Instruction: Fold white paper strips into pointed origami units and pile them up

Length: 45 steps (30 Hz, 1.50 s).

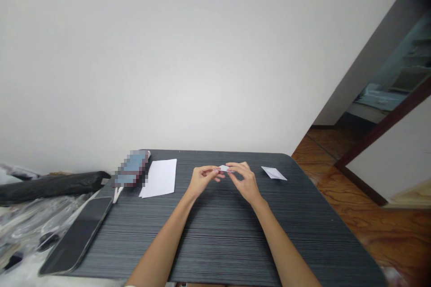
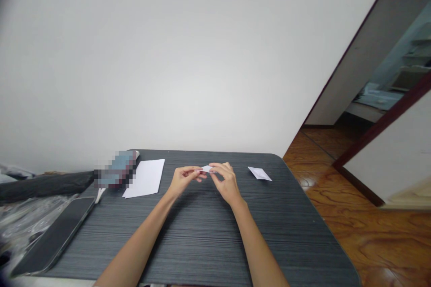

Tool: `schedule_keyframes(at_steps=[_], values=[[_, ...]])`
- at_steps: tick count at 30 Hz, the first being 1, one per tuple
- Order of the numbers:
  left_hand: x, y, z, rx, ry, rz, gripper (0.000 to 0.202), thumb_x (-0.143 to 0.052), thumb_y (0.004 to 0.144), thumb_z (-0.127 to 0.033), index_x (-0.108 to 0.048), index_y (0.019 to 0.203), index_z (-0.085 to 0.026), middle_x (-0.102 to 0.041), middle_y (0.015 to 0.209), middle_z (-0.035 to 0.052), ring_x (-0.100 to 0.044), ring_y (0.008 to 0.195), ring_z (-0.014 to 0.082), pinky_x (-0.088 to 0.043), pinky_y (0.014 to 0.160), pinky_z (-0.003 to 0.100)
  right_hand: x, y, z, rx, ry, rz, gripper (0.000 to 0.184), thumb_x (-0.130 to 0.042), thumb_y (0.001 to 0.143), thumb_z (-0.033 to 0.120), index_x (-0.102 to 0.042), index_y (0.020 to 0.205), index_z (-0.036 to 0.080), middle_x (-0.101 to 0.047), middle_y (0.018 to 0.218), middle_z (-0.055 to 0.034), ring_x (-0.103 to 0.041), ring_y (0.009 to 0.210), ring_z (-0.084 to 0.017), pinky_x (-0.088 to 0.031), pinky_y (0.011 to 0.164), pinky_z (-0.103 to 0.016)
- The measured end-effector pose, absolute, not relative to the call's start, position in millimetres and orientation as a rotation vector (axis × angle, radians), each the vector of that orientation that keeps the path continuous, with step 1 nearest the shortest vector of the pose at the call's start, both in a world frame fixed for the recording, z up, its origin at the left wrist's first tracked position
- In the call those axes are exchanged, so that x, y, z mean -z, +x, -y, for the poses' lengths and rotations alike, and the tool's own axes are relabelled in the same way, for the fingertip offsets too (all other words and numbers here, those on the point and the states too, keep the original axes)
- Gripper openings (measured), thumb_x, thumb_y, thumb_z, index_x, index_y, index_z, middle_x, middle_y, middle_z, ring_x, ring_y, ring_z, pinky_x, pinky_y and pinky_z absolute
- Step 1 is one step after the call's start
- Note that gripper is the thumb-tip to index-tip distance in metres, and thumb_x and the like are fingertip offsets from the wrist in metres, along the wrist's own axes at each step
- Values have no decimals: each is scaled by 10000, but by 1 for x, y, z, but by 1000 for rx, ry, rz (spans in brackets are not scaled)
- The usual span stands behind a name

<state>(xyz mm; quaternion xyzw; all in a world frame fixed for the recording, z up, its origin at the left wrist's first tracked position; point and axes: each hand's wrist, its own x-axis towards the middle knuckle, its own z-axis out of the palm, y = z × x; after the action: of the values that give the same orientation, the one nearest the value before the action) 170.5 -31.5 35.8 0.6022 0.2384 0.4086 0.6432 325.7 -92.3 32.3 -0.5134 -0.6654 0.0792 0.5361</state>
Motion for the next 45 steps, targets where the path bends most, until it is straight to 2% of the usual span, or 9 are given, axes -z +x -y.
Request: schedule_keyframes(at_steps=[3,6,10,14,21,32,36,40,45], values=[[-38,170,34,-928,1413,-549,230,-609,663,-268,-643,800,-87,-672,723,90,-629,706,203,-493,680,305,-31,327,90,-248,-1250,1534,64,-570,704,262,-622,730,235,-529,1095,-35,-438,971,-196,-336,854,-375],[-41,169,38,-918,1523,-564,220,-580,686,-287,-657,788,-108,-673,750,82,-626,707,194,-491,685,294,-26,331,87,-447,-1251,1474,99,-579,692,296,-617,732,214,-480,1153,-51,-432,1004,-204,-339,846,-361],[-42,169,40,-911,1708,-612,241,-529,722,-316,-668,794,-132,-673,775,79,-626,709,192,-485,694,287,-22,333,84,-716,-1186,1401,154,-552,714,315,-591,682,170,-578,932,-57,-518,867,-179,-378,762,-307],[-38,171,41,-914,1777,-609,261,-487,756,-309,-661,834,-131,-674,784,79,-631,702,188,-491,703,290,-23,331,85,-836,-1113,1291,174,-570,699,304,-560,618,150,-591,784,-30,-533,752,-148,-386,709,-270],[-32,175,41,-944,1741,-569,385,-445,790,-280,-493,1127,-99,-678,773,67,-637,691,168,-503,719,321,-23,327,83,-931,-1092,1068,223,-637,620,284,-463,563,158,-559,605,23,-513,596,-107,-383,605,-235],[-24,184,44,-914,1558,-611,365,-501,752,-328,-574,962,-39,-671,717,106,-639,650,204,-523,611,326,-22,321,84,-796,-1112,1060,228,-623,627,258,-436,548,155,-530,587,30,-484,554,-84,-374,533,-205],[-24,186,43,-903,1457,-634,356,-519,736,-325,-578,928,-32,-668,685,106,-634,589,190,-508,542,287,-22,320,84,-904,-1077,1053,198,-618,633,252,-462,726,175,-533,642,38,-470,479,-66,-343,412,-172],[-24,186,41,-904,1391,-656,402,-541,721,-284,-528,1025,-22,-660,609,88,-627,554,174,-483,512,255,-24,319,84,-1036,-1002,1031,448,-609,626,214,-362,999,250,-524,738,47,-477,414,-60,-325,336,-159],[-22,184,38,-810,1395,-662,549,-571,701,-269,-413,1171,-33,-643,563,63,-598,463,143,-435,429,208,-23,316,85,-993,-1024,1070,535,-585,614,159,-309,1056,282,-488,861,28,-485,398,-44,-382,348,-177]])
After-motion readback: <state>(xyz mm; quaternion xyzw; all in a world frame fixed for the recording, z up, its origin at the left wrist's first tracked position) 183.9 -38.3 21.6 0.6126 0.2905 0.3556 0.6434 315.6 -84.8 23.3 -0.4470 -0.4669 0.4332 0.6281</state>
